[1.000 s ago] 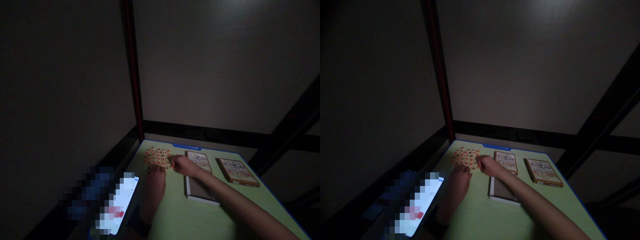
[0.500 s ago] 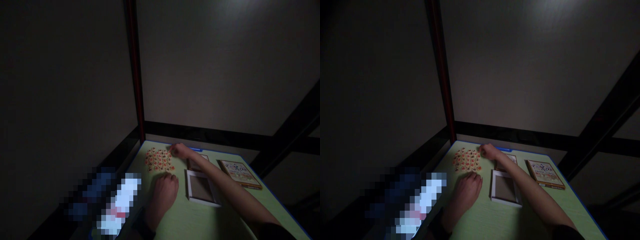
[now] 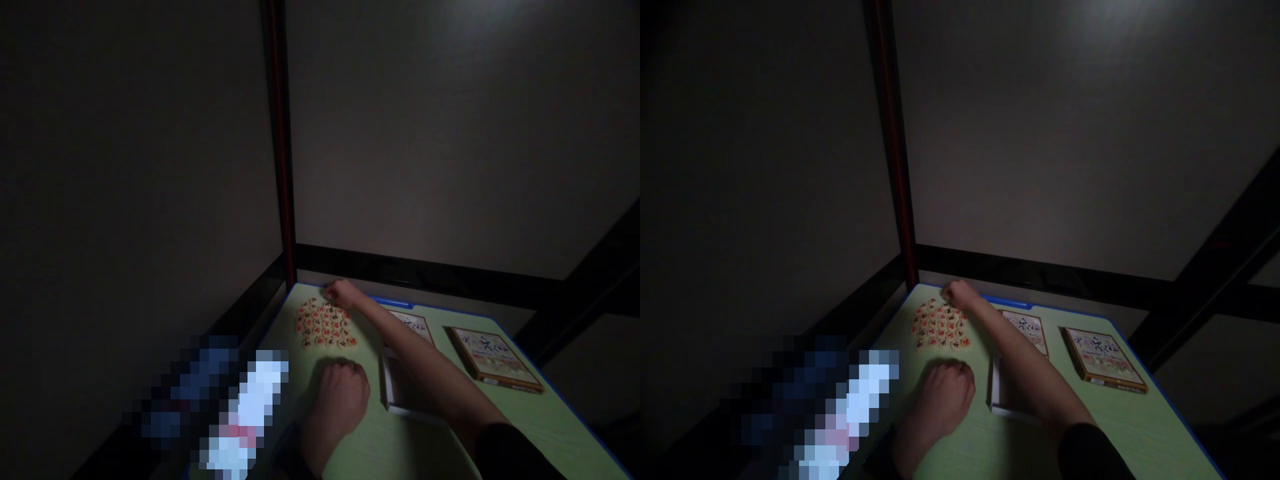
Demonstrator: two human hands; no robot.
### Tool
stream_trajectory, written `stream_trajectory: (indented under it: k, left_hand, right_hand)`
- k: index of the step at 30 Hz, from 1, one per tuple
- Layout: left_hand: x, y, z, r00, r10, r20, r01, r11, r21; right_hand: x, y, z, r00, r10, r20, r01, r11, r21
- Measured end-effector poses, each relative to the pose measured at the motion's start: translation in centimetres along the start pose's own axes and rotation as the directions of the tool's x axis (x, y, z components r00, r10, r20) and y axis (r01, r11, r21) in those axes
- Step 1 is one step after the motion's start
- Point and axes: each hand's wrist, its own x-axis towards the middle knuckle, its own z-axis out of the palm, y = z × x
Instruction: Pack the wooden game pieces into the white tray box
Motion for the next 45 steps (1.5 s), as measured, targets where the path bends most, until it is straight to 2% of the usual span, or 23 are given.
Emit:
stream_trajectory:
  k: [7,13,18,22,25,29,34,36,40,42,45]
  left_hand:
    - [0.0,-0.2,0.5,1.000,0.021,-0.012,-0.021,1.000,0.003]
    - [0.0,-0.2,0.6,1.000,0.013,-0.021,-0.013,1.000,-0.003]
    - [0.0,-0.4,1.2,0.998,0.049,-0.030,-0.049,0.999,0.021]
    - [0.0,-0.4,1.0,0.998,0.061,-0.022,-0.061,0.998,0.027]
    - [-0.2,-0.2,0.5,0.998,0.066,0.014,-0.066,0.998,-0.012]
    - [-0.4,0.0,-0.1,0.999,0.045,0.031,-0.043,0.998,-0.048]
    - [-0.5,0.2,-0.6,0.998,0.049,0.039,-0.048,0.998,-0.031]
    - [-0.5,0.2,-0.8,0.998,0.047,0.038,-0.046,0.999,-0.029]
    - [-0.5,0.1,-0.8,0.999,0.038,0.038,-0.037,0.999,-0.028]
    - [-0.5,0.1,-0.7,0.999,0.042,0.030,-0.041,0.999,-0.029]
    - [-0.5,0.1,-0.7,0.998,0.053,0.024,-0.053,0.998,-0.030]
  right_hand:
    - [3.4,-2.8,1.7,0.996,-0.088,-0.001,0.088,0.996,0.023]
    - [4.0,-4.6,1.5,0.990,-0.140,0.025,0.139,0.990,0.022]
    - [2.9,-5.3,0.4,0.985,-0.169,0.031,0.168,0.986,0.018]
    - [0.7,-5.9,-0.2,0.960,-0.257,0.108,0.252,0.966,0.058]
    - [-1.3,-6.7,-0.1,0.926,-0.339,0.166,0.325,0.940,0.106]
    - [-3.3,-7.7,0.4,0.899,-0.412,0.152,0.393,0.909,0.137]
    - [-3.7,-8.0,1.1,0.859,-0.481,0.178,0.459,0.876,0.149]
    - [-3.5,-8.1,1.7,0.848,-0.506,0.159,0.492,0.862,0.122]
    - [-3.6,-8.3,2.9,0.832,-0.553,0.044,0.552,0.833,0.029]
    - [-3.9,-8.3,2.8,0.843,-0.538,0.005,0.537,0.843,0.031]
    - [-4.3,-7.5,1.2,0.884,-0.464,-0.056,0.467,0.879,0.094]
